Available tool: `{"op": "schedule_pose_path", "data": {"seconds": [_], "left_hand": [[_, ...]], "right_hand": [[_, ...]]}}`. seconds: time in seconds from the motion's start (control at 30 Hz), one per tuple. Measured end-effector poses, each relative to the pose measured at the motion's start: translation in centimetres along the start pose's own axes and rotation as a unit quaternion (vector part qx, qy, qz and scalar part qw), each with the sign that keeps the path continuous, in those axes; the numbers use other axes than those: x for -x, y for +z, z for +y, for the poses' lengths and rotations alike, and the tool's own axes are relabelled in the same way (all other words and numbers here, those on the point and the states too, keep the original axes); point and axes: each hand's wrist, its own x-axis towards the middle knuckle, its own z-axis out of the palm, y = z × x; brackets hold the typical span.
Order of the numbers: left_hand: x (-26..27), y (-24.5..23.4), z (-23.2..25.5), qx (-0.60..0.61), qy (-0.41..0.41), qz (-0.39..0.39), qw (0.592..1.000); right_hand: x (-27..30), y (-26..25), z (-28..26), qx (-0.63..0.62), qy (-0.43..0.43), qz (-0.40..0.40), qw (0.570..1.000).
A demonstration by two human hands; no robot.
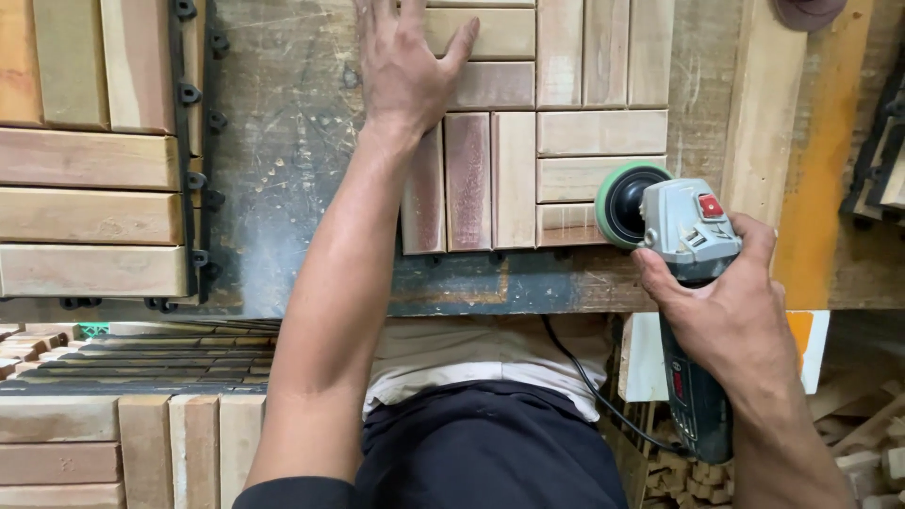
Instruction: Sanding the surface of interlocking wooden floor tiles using a handheld orbital sander at a workbench.
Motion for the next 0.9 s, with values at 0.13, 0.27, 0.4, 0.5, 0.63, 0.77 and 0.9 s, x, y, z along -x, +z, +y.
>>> {"op": "schedule_pose_path", "data": {"seconds": [0.13, 0.27, 0.4, 0.5, 0.63, 0.77, 0.9], "left_hand": [[0.1, -0.4, 0.3, -0.007, 0.0, 0.001, 1.0], [0.2, 0.0, 0.1, -0.009, 0.001, 0.007, 1.0], [0.2, -0.2, 0.4, -0.014, -0.012, -0.014, 1.0], [0.2, -0.3, 0.2, -0.002, 0.011, 0.017, 1.0], [0.1, -0.3, 0.2, -0.002, -0.001, 0.017, 1.0], [0.1, -0.1, -0.1, -0.01, -0.006, -0.003, 1.0], [0.1, 0.5, -0.4, -0.013, -0.002, 0.008, 1.0]], "right_hand": [[-1.0, -0.3, 1.5, 0.007, 0.002, 0.022, 1.0], [-1.2, -0.7, 1.9, -0.009, 0.014, 0.032, 0.999], [-0.5, -0.5, 1.2, -0.005, 0.022, 0.017, 1.0], [0.2, 0.2, 0.1, 0.008, 0.02, 0.004, 1.0], [1.2, 1.0, -1.3, 0.001, -0.02, -0.013, 1.0], [1.8, 1.5, -2.5, 0.048, -0.016, -0.05, 0.997], [2.5, 2.0, -3.2, 0.074, -0.026, -0.072, 0.994]]}}
